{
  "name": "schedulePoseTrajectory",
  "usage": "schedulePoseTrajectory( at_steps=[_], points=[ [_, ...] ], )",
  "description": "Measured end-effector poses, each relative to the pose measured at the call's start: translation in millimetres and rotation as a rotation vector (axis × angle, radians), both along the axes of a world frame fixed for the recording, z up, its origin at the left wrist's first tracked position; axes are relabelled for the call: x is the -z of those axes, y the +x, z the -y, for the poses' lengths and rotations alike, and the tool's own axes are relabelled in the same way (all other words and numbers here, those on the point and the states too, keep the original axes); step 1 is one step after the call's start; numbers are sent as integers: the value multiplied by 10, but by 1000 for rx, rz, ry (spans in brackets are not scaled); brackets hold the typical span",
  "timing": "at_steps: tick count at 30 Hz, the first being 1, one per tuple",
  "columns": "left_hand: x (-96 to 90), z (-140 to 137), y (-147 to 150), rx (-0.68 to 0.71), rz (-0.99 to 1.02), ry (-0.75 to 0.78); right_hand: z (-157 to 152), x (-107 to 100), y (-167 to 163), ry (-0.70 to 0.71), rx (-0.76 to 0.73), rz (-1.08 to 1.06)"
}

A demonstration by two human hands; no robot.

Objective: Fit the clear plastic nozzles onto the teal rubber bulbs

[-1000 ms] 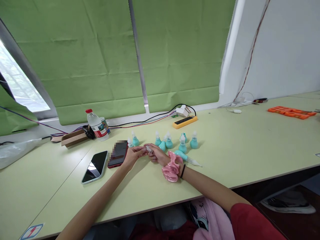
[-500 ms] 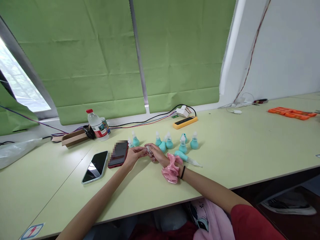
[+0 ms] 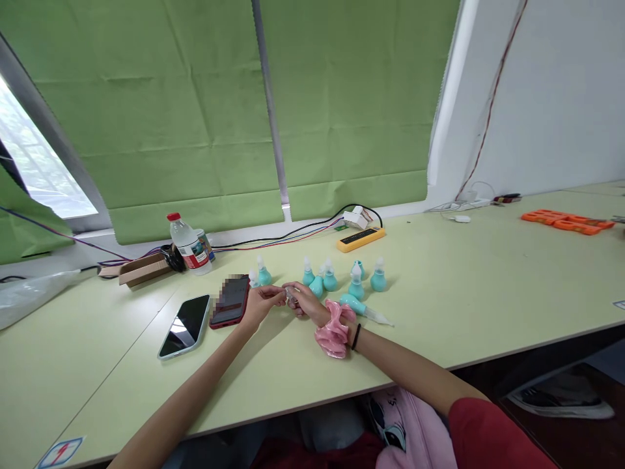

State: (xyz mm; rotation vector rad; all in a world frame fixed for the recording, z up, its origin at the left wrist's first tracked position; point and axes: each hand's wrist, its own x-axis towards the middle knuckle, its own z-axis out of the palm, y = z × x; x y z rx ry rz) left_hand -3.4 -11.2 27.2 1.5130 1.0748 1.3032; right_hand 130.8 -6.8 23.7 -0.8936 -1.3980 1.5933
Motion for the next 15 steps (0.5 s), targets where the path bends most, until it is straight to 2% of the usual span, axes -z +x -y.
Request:
schedulePoseTrajectory(
  at_steps=[6, 12, 15],
  points=[
    [42, -18, 0, -27, -141, 99, 91, -103, 10, -9, 4, -59],
    [68, 56, 3, -75, -710, 562, 163, -248, 11, 1, 33, -38],
    [82, 80, 8, -76, -852, 615, 212, -319, 13, 31, 46, -14]
  ],
)
